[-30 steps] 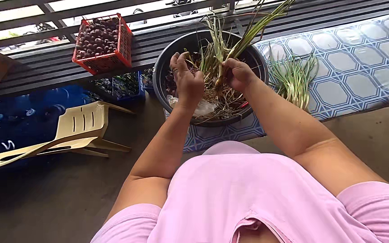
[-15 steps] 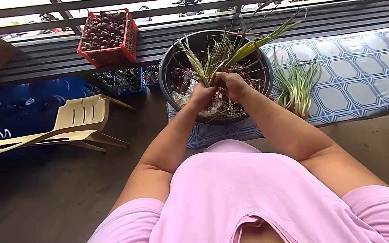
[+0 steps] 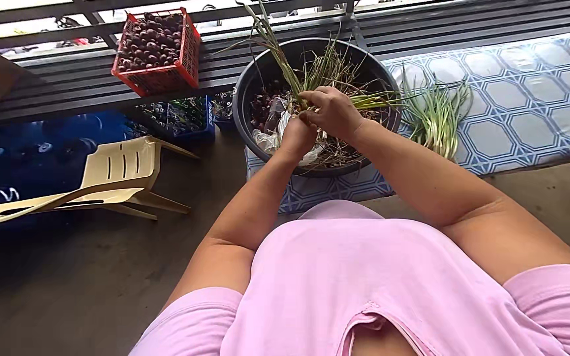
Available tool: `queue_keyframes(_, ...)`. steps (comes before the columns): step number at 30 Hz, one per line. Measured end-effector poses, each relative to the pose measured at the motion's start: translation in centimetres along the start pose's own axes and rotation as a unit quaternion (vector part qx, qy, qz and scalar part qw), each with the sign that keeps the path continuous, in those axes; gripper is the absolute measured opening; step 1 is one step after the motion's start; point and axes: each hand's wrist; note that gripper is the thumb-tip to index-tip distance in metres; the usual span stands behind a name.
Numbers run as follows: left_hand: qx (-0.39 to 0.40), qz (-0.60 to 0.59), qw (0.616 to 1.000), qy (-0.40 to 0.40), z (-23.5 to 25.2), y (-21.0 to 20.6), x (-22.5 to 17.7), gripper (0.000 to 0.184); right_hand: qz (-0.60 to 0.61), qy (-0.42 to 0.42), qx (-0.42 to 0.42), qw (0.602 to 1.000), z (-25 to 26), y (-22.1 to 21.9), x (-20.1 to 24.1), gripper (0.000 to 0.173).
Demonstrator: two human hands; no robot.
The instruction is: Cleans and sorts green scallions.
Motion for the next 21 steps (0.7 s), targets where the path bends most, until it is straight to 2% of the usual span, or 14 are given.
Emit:
queue_keyframes(5,0.013,0.08,0.996,-0.037,0.1,0.0,0.1,0.031,0.053,-0.082,0.008,0.995,0.2,-1.2,0.8,0.02)
queue_keyframes(9,0.021,0.052,0.997,-0.059,0.0,-0.2,0.4,0.031,0.06,-0.176,0.055,0.981,0.5,-1.3,1.3,0.022)
queue_keyframes(11,0.043,0.006,0.999,0.0,-0.2,-0.6,0.0,0.037,0.104,-0.26,0.0,0.96,1.1,-0.7,0.6,0.024)
queue_keyframes(13,0.078,-0.024,0.995,0.051,-0.5,-1.4,-0.1,0.041,0.163,-0.354,-0.094,0.916,2.5,1.2,-1.8,0.027)
queue_keyframes(15,0.084,-0.044,0.994,0.059,-1.0,-1.9,0.3,0.041,0.182,-0.388,-0.162,0.889,3.7,3.1,-4.9,0.026)
queue_keyframes(18,0.077,-0.106,0.989,0.062,-0.7,-1.7,1.2,0.038,0.123,-0.412,-0.121,0.895,3.9,5.2,-7.1,0.027)
queue_keyframes(21,0.063,-0.143,0.986,0.065,-0.2,-1.6,1.8,0.037,0.028,-0.42,0.006,0.907,3.3,5.1,-7.9,0.043)
Point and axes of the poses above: each hand's wrist, its own z-axis towards the middle knuckle, its own y-axis out of the back of the hand, x = y × z, and after that the axes turned 12 degrees about -y, right-handed
